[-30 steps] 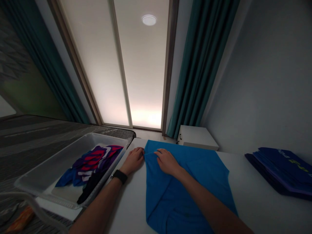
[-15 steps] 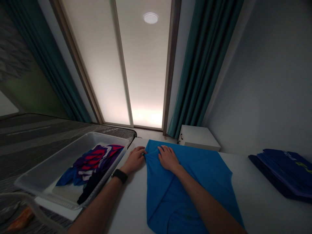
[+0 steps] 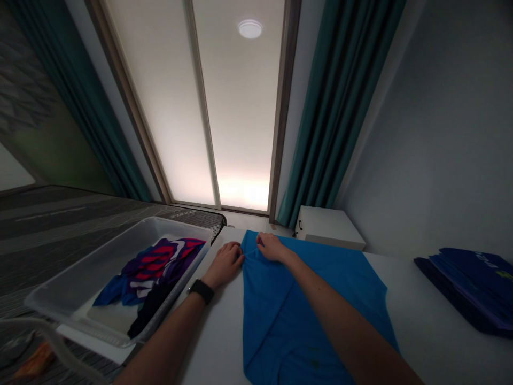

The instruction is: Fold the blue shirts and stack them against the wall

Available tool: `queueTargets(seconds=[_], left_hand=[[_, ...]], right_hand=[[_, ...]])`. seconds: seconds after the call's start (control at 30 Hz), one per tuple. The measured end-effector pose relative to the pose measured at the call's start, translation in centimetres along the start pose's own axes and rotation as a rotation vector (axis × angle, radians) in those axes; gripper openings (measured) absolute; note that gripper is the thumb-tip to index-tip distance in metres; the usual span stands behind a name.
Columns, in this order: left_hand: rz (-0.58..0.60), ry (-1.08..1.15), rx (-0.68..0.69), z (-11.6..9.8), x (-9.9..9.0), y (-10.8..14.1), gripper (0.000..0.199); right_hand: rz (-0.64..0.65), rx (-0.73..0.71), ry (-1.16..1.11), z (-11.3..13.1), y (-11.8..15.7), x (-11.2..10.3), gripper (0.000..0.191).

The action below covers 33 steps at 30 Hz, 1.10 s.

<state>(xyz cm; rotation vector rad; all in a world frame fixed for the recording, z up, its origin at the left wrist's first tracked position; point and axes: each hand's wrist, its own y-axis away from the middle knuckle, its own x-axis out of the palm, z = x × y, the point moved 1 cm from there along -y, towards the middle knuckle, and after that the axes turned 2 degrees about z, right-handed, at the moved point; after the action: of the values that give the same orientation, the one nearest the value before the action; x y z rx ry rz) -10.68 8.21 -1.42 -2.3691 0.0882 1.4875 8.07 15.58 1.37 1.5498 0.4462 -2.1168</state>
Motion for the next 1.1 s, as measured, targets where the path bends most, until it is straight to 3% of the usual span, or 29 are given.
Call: queueTargets(seconds=[0.27, 0.47, 0.63, 1.1], left_hand=[[-0.007, 0.031, 0.027, 0.1, 0.0, -0.1, 0.018], [-0.019, 0.022, 0.029, -0.2, -0.2, 0.0, 0.014], [-0.021, 0.02, 0.015, -0.2, -0.1, 0.0, 0.013], [-0.031, 0.006, -0.013, -0.8, -0.3, 0.0, 0.013]], right_hand=[[0.021, -0.014, 0.036, -0.2, 0.6, -0.1, 0.017], [0.036, -0.065, 0.039, -0.2, 0.7, -0.3, 0.024], [0.021, -0.065, 0.028, -0.1, 0.6, -0.5, 0.013], [-0.103, 0.026, 0.103, 0.7, 1.3, 1.2, 0.033]])
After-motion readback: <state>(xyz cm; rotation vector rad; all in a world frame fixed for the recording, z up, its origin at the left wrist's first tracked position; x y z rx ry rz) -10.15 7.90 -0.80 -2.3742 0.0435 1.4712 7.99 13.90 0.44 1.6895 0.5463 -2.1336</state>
